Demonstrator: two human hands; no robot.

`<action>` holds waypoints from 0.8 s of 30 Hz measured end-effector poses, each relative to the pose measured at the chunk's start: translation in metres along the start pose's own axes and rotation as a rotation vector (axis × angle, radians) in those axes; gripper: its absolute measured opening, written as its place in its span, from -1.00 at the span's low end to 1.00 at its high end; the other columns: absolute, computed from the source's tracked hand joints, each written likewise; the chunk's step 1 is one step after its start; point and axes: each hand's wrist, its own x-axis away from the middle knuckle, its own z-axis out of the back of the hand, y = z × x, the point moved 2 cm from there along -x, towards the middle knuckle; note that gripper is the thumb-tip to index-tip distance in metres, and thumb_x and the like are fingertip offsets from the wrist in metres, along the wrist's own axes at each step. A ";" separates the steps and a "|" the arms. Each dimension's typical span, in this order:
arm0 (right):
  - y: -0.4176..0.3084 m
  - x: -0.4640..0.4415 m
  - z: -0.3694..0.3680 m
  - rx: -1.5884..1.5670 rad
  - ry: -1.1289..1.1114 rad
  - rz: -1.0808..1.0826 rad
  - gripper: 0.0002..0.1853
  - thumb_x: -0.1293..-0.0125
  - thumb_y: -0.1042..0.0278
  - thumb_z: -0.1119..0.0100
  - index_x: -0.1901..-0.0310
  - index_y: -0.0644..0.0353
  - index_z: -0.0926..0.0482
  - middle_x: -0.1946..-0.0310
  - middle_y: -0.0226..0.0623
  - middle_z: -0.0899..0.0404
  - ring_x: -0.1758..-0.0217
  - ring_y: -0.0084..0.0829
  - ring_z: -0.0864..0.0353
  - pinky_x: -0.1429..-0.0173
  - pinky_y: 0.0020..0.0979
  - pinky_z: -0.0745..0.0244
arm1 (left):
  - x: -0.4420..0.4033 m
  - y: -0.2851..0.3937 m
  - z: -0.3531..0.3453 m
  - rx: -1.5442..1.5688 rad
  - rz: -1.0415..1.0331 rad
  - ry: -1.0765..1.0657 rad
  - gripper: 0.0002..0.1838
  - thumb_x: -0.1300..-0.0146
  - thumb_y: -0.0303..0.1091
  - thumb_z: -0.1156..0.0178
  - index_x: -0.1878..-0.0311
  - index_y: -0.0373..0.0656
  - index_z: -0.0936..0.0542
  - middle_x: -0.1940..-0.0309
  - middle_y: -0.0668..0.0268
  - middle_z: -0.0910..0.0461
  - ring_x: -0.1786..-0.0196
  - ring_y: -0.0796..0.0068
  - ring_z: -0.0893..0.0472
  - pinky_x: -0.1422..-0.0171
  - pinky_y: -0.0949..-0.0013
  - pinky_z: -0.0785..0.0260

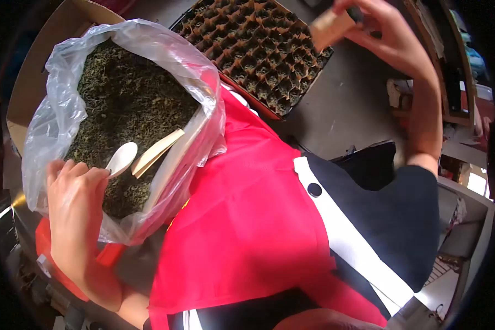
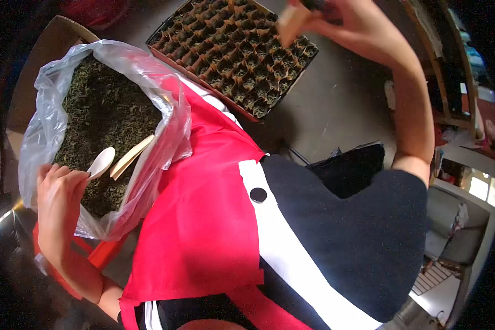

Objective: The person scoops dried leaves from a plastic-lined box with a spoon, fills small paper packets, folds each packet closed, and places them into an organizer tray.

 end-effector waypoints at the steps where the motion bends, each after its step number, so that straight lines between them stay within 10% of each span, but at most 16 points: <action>1: 0.057 0.016 -0.013 -0.159 -0.031 -0.027 -0.58 -0.25 0.69 -0.27 -0.14 0.25 -0.50 -0.06 -0.39 -0.52 -0.21 -0.51 -0.51 -0.14 -0.48 -0.58 | 0.000 0.000 -0.002 0.015 0.005 -0.004 -0.93 -0.13 -0.44 -0.36 0.30 -0.17 -0.73 0.43 0.20 -0.61 0.19 0.16 -0.54 -0.13 0.17 -0.29; 4: 0.135 0.055 -0.036 0.031 0.050 -0.202 -0.63 -0.16 0.62 -0.27 -0.02 0.15 -0.54 0.16 -0.43 -0.54 0.42 -0.63 -0.42 0.30 -0.44 -0.44 | -0.001 0.000 -0.006 0.041 0.008 -0.005 -0.93 -0.13 -0.45 -0.35 0.31 -0.18 -0.73 0.43 0.20 -0.61 0.21 0.14 -0.53 -0.09 0.16 -0.30; 7: 0.171 0.077 -0.057 0.050 0.040 -0.530 -0.66 -0.13 0.53 -0.32 0.02 0.16 -0.58 0.19 -0.38 -0.63 0.40 -0.61 -0.52 0.24 -0.43 -0.51 | -0.002 0.000 -0.007 0.041 -0.007 0.013 -0.94 -0.12 -0.45 -0.36 0.32 -0.18 -0.73 0.45 0.20 -0.59 0.22 0.13 -0.52 -0.07 0.16 -0.31; 24: 0.232 0.101 -0.099 0.055 0.297 -0.613 -0.62 -0.16 0.33 -0.43 -0.04 0.10 -0.68 0.06 -0.30 -0.75 0.24 -0.45 -0.73 0.05 -0.36 -0.61 | -0.002 0.000 -0.009 0.047 -0.017 0.005 -0.92 -0.12 -0.44 -0.35 0.31 -0.19 -0.73 0.48 0.18 -0.58 0.26 0.14 -0.52 -0.07 0.17 -0.29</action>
